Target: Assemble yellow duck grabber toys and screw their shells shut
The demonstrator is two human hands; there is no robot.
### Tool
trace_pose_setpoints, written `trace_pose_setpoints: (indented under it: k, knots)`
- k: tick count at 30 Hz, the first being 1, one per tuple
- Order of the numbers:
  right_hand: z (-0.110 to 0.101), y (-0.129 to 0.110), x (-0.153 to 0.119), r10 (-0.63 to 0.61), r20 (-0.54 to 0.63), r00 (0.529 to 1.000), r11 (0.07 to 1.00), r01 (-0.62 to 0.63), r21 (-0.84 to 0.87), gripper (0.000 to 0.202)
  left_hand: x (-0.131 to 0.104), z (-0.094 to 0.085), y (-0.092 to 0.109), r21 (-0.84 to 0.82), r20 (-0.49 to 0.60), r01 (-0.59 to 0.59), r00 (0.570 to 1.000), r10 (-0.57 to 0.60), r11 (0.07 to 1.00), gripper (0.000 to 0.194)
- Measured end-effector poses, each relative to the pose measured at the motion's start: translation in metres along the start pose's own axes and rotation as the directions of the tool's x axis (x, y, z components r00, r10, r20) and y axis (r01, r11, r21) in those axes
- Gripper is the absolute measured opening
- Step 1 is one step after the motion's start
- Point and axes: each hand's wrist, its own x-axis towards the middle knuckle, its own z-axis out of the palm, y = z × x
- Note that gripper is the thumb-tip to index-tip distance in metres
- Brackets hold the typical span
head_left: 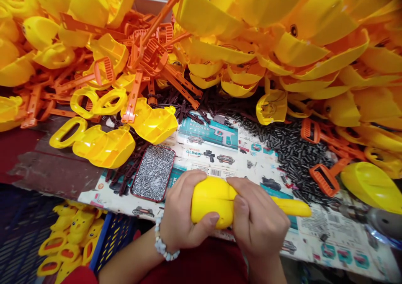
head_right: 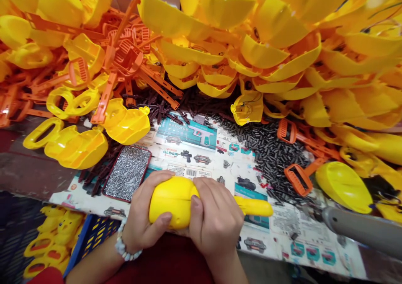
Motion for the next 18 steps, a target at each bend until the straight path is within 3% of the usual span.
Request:
trace_pose_setpoints:
  k: [3, 10, 13, 15, 17, 18]
  knots:
    - [0.001, -0.001, 0.000, 0.011, -0.009, 1.000, 1.000, -0.011, 0.002, 0.021, -0.002, 0.001, 0.000, -0.002, 0.024, 0.027, 0.999, -0.027, 1.000, 0.052]
    - [0.005, 0.002, 0.001, 0.001, -0.045, 0.999, 0.998, 0.002, 0.063, 0.018, -0.002, 0.005, -0.002, -0.031, -0.063, -0.029, 0.998, 0.027, 0.999, 0.044]
    - [0.002, -0.005, 0.000, 0.070, -0.163, 0.984, 0.985, -0.041, 0.170, 0.018, 0.003, 0.002, -0.004, -0.081, -0.064, 0.105, 0.992, -0.111, 0.991, 0.041]
    - [-0.001, -0.015, -0.003, 0.114, -0.386, 0.916, 0.971, -0.021, 0.237, 0.017, 0.008, -0.001, -0.004, -0.275, -0.108, 0.270, 0.945, -0.308, 0.923, 0.039]
    - [0.002, -0.027, -0.007, 0.109, -0.537, 0.836, 0.972, 0.025, 0.235, 0.019, 0.015, -0.003, -0.002, -0.601, -0.130, 0.344, 0.848, -0.513, 0.722, 0.043]
    - [0.005, -0.032, -0.008, 0.092, -0.528, 0.845, 0.974, 0.035, 0.225, 0.021, 0.018, -0.004, 0.001, -0.742, -0.124, 0.320, 0.798, -0.590, 0.589, 0.046]
